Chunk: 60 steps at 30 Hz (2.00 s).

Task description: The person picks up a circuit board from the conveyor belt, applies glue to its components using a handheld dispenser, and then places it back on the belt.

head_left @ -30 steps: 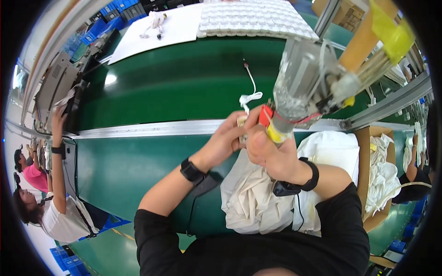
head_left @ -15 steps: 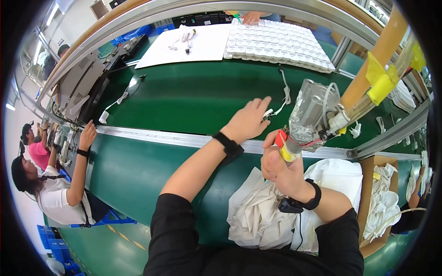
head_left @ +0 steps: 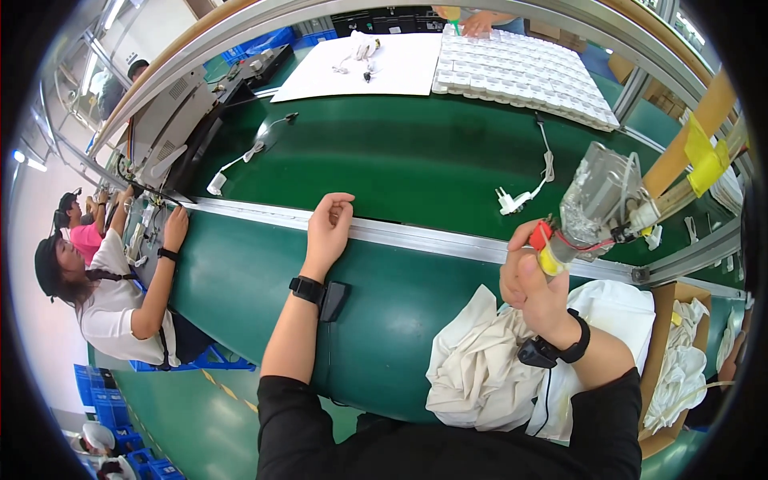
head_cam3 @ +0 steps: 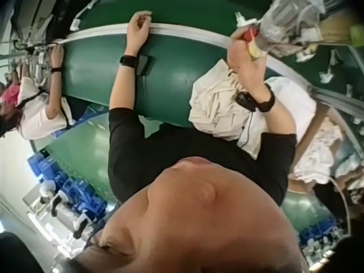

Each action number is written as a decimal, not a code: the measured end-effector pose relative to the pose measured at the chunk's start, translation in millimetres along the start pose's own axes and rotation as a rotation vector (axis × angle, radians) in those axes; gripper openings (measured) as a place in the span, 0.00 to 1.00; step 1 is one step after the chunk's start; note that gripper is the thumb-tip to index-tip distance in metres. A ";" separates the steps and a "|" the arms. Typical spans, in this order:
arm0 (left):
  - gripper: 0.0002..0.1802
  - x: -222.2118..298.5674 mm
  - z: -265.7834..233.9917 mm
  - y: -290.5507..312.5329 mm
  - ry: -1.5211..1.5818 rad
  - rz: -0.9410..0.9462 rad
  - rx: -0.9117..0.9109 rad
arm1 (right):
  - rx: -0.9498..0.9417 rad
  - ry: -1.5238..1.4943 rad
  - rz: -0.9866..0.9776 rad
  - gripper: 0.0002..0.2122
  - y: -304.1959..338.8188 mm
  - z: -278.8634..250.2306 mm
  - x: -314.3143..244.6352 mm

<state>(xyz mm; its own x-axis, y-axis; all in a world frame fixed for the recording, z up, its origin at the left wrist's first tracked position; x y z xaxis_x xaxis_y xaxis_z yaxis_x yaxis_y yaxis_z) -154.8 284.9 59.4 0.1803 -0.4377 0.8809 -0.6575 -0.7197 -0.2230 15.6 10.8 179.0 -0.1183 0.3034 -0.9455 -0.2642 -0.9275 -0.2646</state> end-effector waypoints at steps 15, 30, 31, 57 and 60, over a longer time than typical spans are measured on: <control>0.07 9.0 -2.9 1.5 0.258 -0.007 0.057 | 0.009 -0.021 0.003 0.12 0.3 2.6 -3.0; 0.05 8.5 0.7 4.6 0.349 -0.004 0.144 | -0.038 -0.085 -0.004 0.07 4.3 6.7 -7.5; 0.05 10.5 2.0 3.8 0.344 0.005 0.142 | -0.040 -0.095 0.002 0.07 4.5 6.3 -7.8; 0.06 3.9 2.6 -0.2 0.248 -0.025 0.143 | 0.006 -0.075 0.015 0.08 -0.5 -1.9 -3.1; 0.06 3.8 0.6 1.9 0.250 -0.026 0.145 | -0.020 -0.103 0.015 0.09 -1.3 2.4 -3.4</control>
<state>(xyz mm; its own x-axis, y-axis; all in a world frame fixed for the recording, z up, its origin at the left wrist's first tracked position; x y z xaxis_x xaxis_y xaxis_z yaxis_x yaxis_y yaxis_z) -154.9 281.6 62.0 -0.0015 -0.2846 0.9586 -0.5405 -0.8063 -0.2402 14.0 11.5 183.0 -0.2198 0.3096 -0.9251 -0.2427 -0.9358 -0.2555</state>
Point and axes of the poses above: each hand's wrist, its own y-axis away from the middle knuckle, its own z-axis out of the palm, x = y × z, the point moved 4 cm from there along -y, towards the middle knuckle, and after that the axes turned 8 degrees about -x, right-handed, at the moved point
